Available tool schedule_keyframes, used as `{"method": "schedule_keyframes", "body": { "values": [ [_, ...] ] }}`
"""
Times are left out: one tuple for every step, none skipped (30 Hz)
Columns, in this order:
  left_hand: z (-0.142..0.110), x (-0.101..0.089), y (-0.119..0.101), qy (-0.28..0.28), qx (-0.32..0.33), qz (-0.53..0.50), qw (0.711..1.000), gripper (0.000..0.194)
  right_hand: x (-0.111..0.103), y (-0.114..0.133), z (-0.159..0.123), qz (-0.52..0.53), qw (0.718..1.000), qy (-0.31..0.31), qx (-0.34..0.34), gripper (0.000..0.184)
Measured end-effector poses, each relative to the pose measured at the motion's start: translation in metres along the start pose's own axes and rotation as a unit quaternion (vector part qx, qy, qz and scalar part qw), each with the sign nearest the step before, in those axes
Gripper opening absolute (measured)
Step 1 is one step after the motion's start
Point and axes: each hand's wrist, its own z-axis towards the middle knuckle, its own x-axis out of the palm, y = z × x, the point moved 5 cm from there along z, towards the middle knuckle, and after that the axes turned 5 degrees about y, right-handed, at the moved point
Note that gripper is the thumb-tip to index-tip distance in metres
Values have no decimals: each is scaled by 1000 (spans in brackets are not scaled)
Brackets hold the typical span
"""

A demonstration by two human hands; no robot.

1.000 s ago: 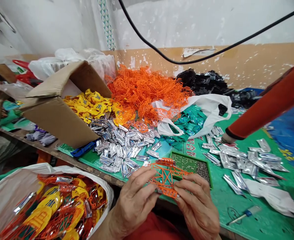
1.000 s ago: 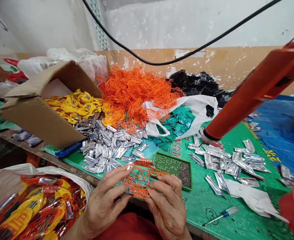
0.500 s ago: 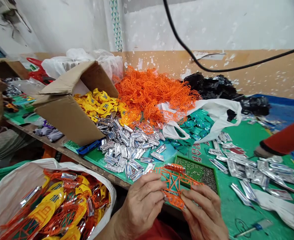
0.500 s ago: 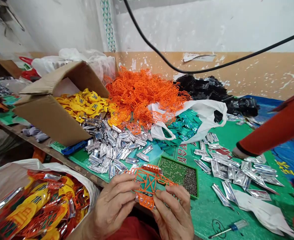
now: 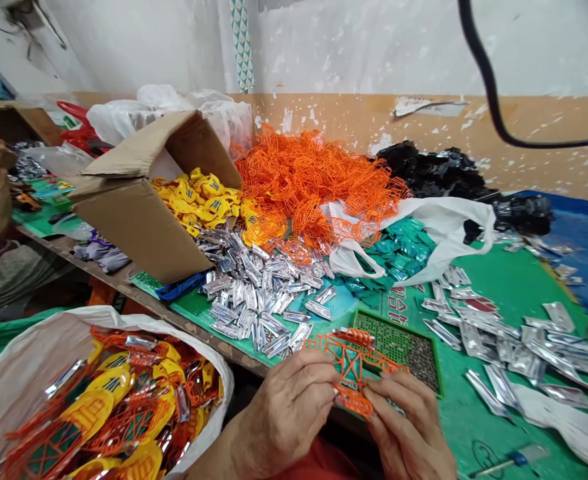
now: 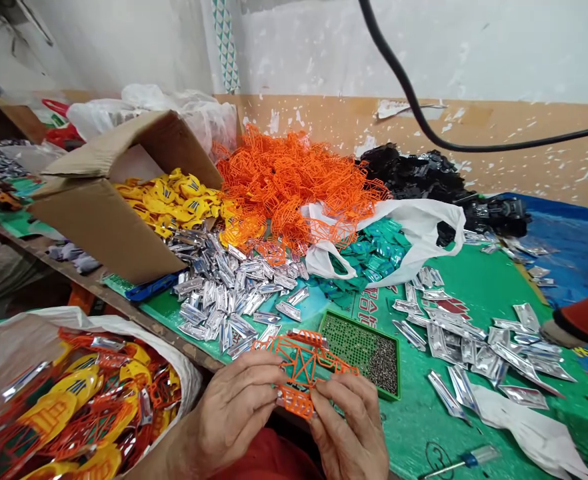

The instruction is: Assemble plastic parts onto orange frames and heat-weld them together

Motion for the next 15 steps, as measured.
{"method": "schedule_keyframes", "body": {
  "values": [
    [0,0,0,2,-1,-3,1000,19,-1,0,1,-1,1000,-2,0,14],
    [0,0,0,3,-1,-6,1000,19,-1,1,2,-1,1000,-4,-1,14],
    [0,0,0,5,-1,-9,1000,20,-2,1,4,0,1000,-5,-3,14],
    [1,0,1,7,-1,-12,1000,21,-3,2,4,1,1000,-4,-3,14],
    [1,0,1,11,-3,-16,1000,22,-3,2,5,3,1000,-3,-3,14],
    [1,0,1,15,-5,-21,1000,22,-3,2,6,6,1000,-2,-2,14],
    [1,1,1,18,-7,-28,999,23,-3,2,6,11,1000,-1,-1,14],
    [1,1,2,22,-13,-35,999,22,-3,2,7,17,1000,-1,0,14],
    [1,2,3,25,-26,-43,998,21,-2,2,7,23,1000,0,2,14],
    [0,3,4,25,-43,-49,998,20,-2,2,8,27,1000,1,4,13],
    [0,3,6,26,-64,-52,996,21,-1,2,8,31,1000,0,7,13],
    [0,3,8,30,-84,-51,995,23,0,2,9,34,999,0,9,13],
    [-1,4,9,40,-103,-46,993,25,0,3,10,37,999,-1,13,13],
    [0,4,10,55,-116,-39,991,27,1,4,12,43,999,0,18,14],
    [0,5,10,75,-122,-34,989,26,2,5,13,52,998,3,25,14]
  ]
}}
